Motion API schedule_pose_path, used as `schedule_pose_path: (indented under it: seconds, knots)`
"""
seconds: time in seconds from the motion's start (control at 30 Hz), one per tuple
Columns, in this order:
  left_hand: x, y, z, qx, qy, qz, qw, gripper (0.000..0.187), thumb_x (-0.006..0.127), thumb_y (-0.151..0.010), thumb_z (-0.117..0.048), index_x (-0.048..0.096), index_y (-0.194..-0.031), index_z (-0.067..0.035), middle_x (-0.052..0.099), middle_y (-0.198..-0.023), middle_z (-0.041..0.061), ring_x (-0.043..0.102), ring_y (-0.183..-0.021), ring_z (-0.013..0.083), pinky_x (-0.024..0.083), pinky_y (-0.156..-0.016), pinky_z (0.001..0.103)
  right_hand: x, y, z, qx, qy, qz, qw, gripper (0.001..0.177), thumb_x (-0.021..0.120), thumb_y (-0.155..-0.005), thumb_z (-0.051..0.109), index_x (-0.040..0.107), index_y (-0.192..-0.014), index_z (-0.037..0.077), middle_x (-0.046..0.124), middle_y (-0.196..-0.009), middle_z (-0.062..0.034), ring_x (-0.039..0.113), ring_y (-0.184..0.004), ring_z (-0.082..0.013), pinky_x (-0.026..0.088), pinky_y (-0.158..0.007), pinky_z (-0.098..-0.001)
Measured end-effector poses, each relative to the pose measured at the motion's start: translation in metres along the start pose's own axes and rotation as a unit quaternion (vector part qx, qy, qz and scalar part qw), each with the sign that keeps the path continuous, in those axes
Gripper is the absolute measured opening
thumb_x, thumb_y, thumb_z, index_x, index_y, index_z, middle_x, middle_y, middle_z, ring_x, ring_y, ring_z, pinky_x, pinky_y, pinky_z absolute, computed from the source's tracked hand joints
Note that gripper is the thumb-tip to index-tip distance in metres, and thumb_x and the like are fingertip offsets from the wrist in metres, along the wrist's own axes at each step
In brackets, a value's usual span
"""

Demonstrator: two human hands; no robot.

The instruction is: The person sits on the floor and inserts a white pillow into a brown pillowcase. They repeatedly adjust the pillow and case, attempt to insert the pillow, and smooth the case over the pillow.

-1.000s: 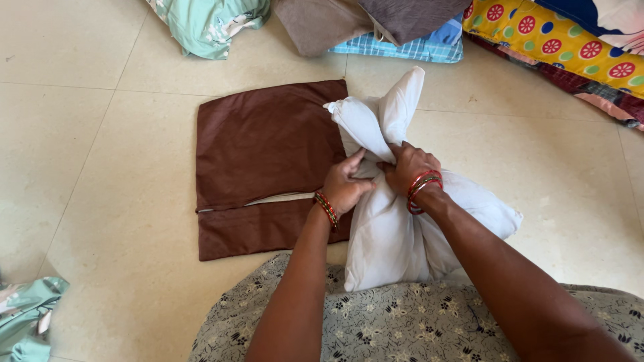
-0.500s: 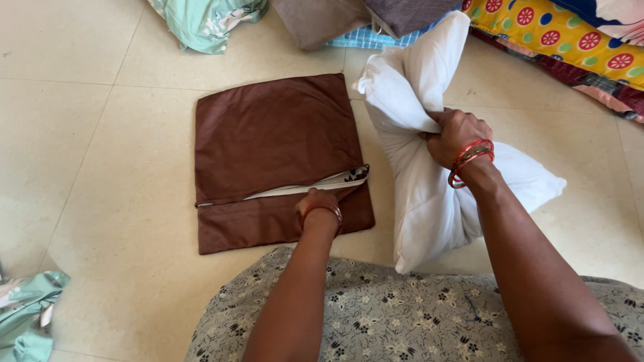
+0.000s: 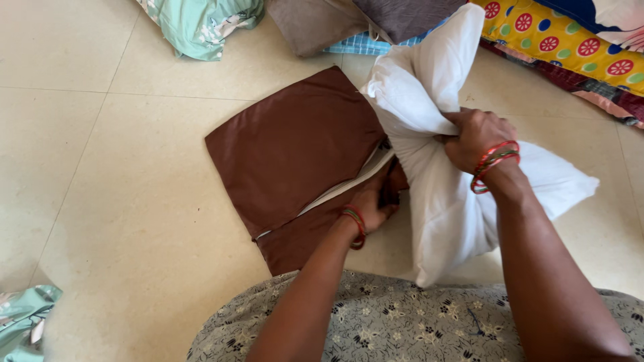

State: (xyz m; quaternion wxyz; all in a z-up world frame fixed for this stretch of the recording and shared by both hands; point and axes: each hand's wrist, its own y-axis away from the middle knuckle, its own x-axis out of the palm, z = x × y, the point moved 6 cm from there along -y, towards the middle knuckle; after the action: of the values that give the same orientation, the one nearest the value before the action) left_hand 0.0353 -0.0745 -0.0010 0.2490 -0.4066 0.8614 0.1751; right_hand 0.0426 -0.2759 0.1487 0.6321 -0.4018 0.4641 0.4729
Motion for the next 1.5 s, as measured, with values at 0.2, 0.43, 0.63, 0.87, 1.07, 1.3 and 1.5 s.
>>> schedule_pose_path:
  seconds: [0.2,0.43,0.63,0.87,1.07,1.3,1.5]
  knots:
    - [0.002,0.008,0.033,-0.141,-0.194,0.153,0.959,0.053,0.06,-0.095,-0.035,0.055,-0.145,-0.019,0.06,-0.149,0.016,0.055,-0.139,0.0337,0.046,-0.112,0.05,-0.041,0.012,-0.003,-0.009,0.03,0.033,0.999,0.044,0.074,-0.084,0.027,0.076,-0.127,0.021,0.076,-0.108,-0.0185,0.071,-0.101,-0.0402,0.054,-0.094,-0.0505]
    - [0.016,0.003,0.028,0.063,-0.219,-0.012,0.974,0.073,0.079,-0.068,-0.029,0.063,-0.135,-0.004,0.054,-0.138,0.031,0.054,-0.126,0.0536,0.045,-0.093,0.067,-0.003,0.03,0.033,-0.039,0.12,0.198,0.972,0.039,0.071,-0.087,0.034,0.073,-0.125,0.027,0.075,-0.113,-0.0137,0.071,-0.106,-0.0374,0.055,-0.095,-0.0498]
    - [-0.08,0.021,0.096,-0.207,-0.205,-0.129,0.948,0.027,0.075,-0.085,-0.02,0.072,-0.108,-0.007,0.069,-0.119,0.018,0.066,-0.11,0.0369,0.056,-0.092,0.048,0.072,0.035,0.048,-0.029,0.124,0.29,0.948,0.048,0.07,-0.086,0.029,0.069,-0.134,0.028,0.073,-0.122,-0.0108,0.068,-0.117,-0.0318,0.05,-0.105,-0.0468]
    - [-0.088,0.026,0.105,-0.18,-0.293,-0.154,0.926,0.02,0.068,-0.084,-0.012,0.073,-0.103,-0.008,0.069,-0.112,0.013,0.068,-0.106,0.0339,0.059,-0.084,0.048,0.062,0.04,0.047,-0.023,0.114,0.297,0.948,0.046,0.068,-0.088,0.025,0.068,-0.134,0.029,0.074,-0.121,-0.0102,0.069,-0.116,-0.0304,0.052,-0.105,-0.0435]
    - [-0.101,0.02,0.131,-0.233,-0.124,-0.194,0.945,0.019,0.064,-0.095,-0.02,0.073,-0.106,-0.008,0.072,-0.105,0.022,0.069,-0.097,0.0406,0.057,-0.086,0.048,0.036,0.041,0.053,-0.026,0.068,0.314,0.947,0.046,0.067,-0.085,0.016,0.073,-0.128,0.032,0.076,-0.118,-0.0068,0.07,-0.114,-0.0295,0.053,-0.103,-0.0426]
    - [-0.141,0.014,0.148,-0.111,0.056,-0.329,0.936,0.016,0.069,-0.092,-0.016,0.078,-0.099,-0.005,0.077,-0.09,0.015,0.074,-0.082,0.0252,0.057,-0.075,0.037,0.057,0.061,0.099,-0.115,0.052,0.332,0.935,0.049,0.068,-0.079,0.006,0.072,-0.125,0.023,0.076,-0.113,-0.0075,0.07,-0.11,-0.0286,0.053,-0.098,-0.0434]
    - [-0.176,0.017,0.108,-0.03,0.146,-0.384,0.911,0.016,0.077,-0.091,-0.019,0.077,-0.095,-0.003,0.075,-0.078,0.007,0.065,-0.069,0.0111,0.054,-0.066,0.028,0.05,0.059,0.1,-0.116,0.065,0.274,0.952,0.051,0.067,-0.079,0.008,0.071,-0.127,0.025,0.074,-0.12,-0.0066,0.068,-0.114,-0.0278,0.052,-0.102,-0.0413]
